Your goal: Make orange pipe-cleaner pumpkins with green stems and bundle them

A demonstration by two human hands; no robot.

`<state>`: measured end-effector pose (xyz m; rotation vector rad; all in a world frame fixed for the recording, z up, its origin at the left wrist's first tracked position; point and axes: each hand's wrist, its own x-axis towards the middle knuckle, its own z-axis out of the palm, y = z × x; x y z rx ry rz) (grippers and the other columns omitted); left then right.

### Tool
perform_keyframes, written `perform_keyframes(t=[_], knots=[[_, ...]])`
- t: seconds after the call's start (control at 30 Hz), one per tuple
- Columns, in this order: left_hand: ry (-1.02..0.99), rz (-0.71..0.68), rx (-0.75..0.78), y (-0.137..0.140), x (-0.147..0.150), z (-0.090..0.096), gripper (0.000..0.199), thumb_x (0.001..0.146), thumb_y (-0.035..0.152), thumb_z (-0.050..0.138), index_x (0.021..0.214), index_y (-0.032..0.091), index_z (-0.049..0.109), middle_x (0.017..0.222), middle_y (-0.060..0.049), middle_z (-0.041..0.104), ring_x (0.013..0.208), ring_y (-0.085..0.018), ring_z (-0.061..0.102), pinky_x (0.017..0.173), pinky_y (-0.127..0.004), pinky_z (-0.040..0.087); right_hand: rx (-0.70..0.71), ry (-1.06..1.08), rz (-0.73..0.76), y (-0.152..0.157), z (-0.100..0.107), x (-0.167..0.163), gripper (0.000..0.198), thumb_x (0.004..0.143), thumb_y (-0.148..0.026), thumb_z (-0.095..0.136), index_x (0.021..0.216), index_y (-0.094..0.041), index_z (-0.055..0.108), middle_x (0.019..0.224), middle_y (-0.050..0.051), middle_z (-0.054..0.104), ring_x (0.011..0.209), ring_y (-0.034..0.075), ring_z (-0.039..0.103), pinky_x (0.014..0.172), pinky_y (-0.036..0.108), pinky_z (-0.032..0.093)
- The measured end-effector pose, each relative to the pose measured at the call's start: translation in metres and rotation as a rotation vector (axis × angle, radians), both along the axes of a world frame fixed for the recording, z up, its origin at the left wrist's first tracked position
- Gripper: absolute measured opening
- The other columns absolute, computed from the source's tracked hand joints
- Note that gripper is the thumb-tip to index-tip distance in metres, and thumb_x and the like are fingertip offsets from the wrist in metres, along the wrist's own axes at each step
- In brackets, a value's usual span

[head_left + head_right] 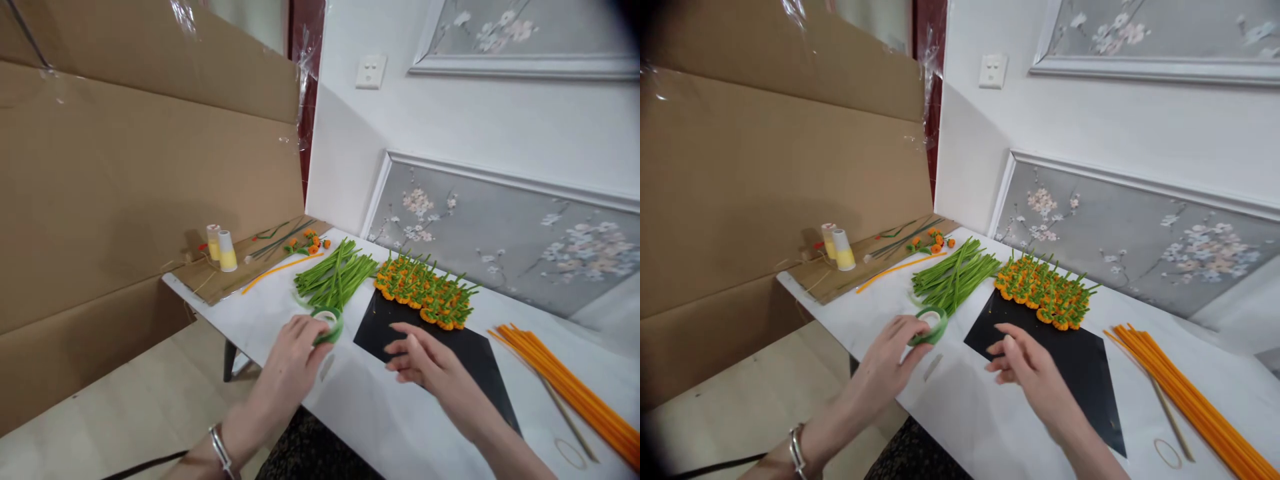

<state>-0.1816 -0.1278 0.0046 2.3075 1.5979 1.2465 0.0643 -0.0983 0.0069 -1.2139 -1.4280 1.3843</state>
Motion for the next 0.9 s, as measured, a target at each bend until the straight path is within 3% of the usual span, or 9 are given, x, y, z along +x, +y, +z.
perform_keyframes(t=[0.1, 0.2, 0.33, 0.43, 0.5, 0.6, 0.7, 0.83, 0.9], knots=[[0.047, -0.058, 0.042, -0.013, 0.034, -0.001, 0.015, 0.084, 0.008, 0.057, 0.094, 0.019, 0.055, 0.093, -0.005, 0.065, 0.091, -0.023, 0.058, 0.079, -0.038, 0.049, -0.252, 0.288, 0.151, -0.014, 0.012, -0.031, 0.053, 0.085, -0.062, 0.051, 0.116, -0.019, 0.056, 0.105, 0.011, 0.065, 0.087, 0.021, 0.067, 0.081, 0.037, 0.052], [0.137, -0.115, 0.132, -0.019, 0.059, -0.006, 0.016, 0.086, 0.011, 0.057, 0.100, 0.019, 0.057, 0.094, -0.005, 0.067, 0.090, -0.023, 0.059, 0.080, -0.040, 0.047, -0.225, 0.364, 0.252, -0.021, 0.017, -0.040, 0.043, 0.086, -0.056, 0.055, 0.110, -0.019, 0.059, 0.097, 0.007, 0.065, 0.088, 0.018, 0.063, 0.080, 0.033, 0.050], [0.161, -0.217, 0.238, -0.019, 0.084, -0.012, 0.016, 0.090, 0.015, 0.053, 0.105, 0.018, 0.058, 0.098, -0.004, 0.069, 0.096, -0.023, 0.060, 0.084, -0.041, 0.045, -0.076, 0.242, 0.049, -0.021, 0.014, -0.026, 0.041, 0.081, -0.047, 0.067, 0.110, -0.020, 0.061, 0.087, 0.002, 0.062, 0.080, 0.015, 0.057, 0.067, 0.024, 0.046], [0.096, -0.401, 0.199, -0.015, 0.094, -0.011, 0.014, 0.090, 0.016, 0.054, 0.103, 0.019, 0.059, 0.098, -0.004, 0.068, 0.095, -0.021, 0.060, 0.082, -0.037, 0.047, -0.047, 0.158, -0.069, -0.019, 0.008, -0.003, 0.045, 0.080, -0.052, 0.065, 0.109, -0.017, 0.061, 0.070, -0.001, 0.055, 0.063, 0.012, 0.048, 0.057, 0.023, 0.039], [-0.010, -0.501, 0.138, -0.006, 0.094, -0.006, 0.017, 0.090, 0.016, 0.054, 0.105, 0.019, 0.060, 0.103, -0.007, 0.067, 0.095, -0.019, 0.060, 0.082, -0.033, 0.050, -0.012, 0.107, -0.122, -0.021, 0.006, 0.017, 0.047, 0.080, -0.053, 0.064, 0.108, -0.016, 0.061, 0.064, -0.004, 0.049, 0.059, 0.011, 0.043, 0.054, 0.023, 0.035], [-0.213, -0.446, 0.007, 0.020, 0.091, 0.005, 0.017, 0.091, 0.018, 0.049, 0.101, 0.020, 0.063, 0.105, -0.008, 0.066, 0.101, -0.020, 0.060, 0.089, -0.035, 0.049, 0.026, 0.001, -0.145, -0.027, 0.010, 0.048, 0.044, 0.082, -0.052, 0.062, 0.107, -0.016, 0.062, 0.060, -0.005, 0.044, 0.057, 0.010, 0.039, 0.054, 0.022, 0.032], [-0.272, -0.465, -0.348, 0.048, 0.100, 0.014, 0.026, 0.091, 0.026, 0.049, 0.114, 0.019, 0.060, 0.118, -0.010, 0.064, 0.103, -0.021, 0.061, 0.088, -0.038, 0.050, 0.030, -0.097, -0.110, -0.036, 0.018, 0.072, 0.040, 0.083, -0.050, 0.060, 0.106, -0.018, 0.063, 0.066, -0.004, 0.047, 0.058, 0.010, 0.040, 0.055, 0.023, 0.032], [-0.261, -0.810, -0.609, 0.064, 0.128, 0.017, 0.048, 0.083, 0.032, 0.062, 0.129, 0.021, 0.050, 0.125, -0.010, 0.061, 0.114, -0.022, 0.056, 0.096, -0.038, 0.043, 0.092, -0.151, -0.101, -0.043, 0.025, 0.088, 0.036, 0.086, -0.048, 0.058, 0.108, -0.020, 0.064, 0.074, -0.001, 0.053, 0.062, 0.011, 0.044, 0.056, 0.023, 0.036], [-0.260, -0.934, -0.728, 0.065, 0.139, 0.017, 0.055, 0.079, 0.029, 0.066, 0.130, 0.019, 0.048, 0.110, -0.008, 0.066, 0.100, -0.020, 0.061, 0.086, -0.034, 0.046, 0.123, -0.172, -0.111, -0.045, 0.026, 0.095, 0.036, 0.086, -0.047, 0.056, 0.109, -0.020, 0.063, 0.078, 0.000, 0.056, 0.065, 0.012, 0.047, 0.058, 0.023, 0.039]])
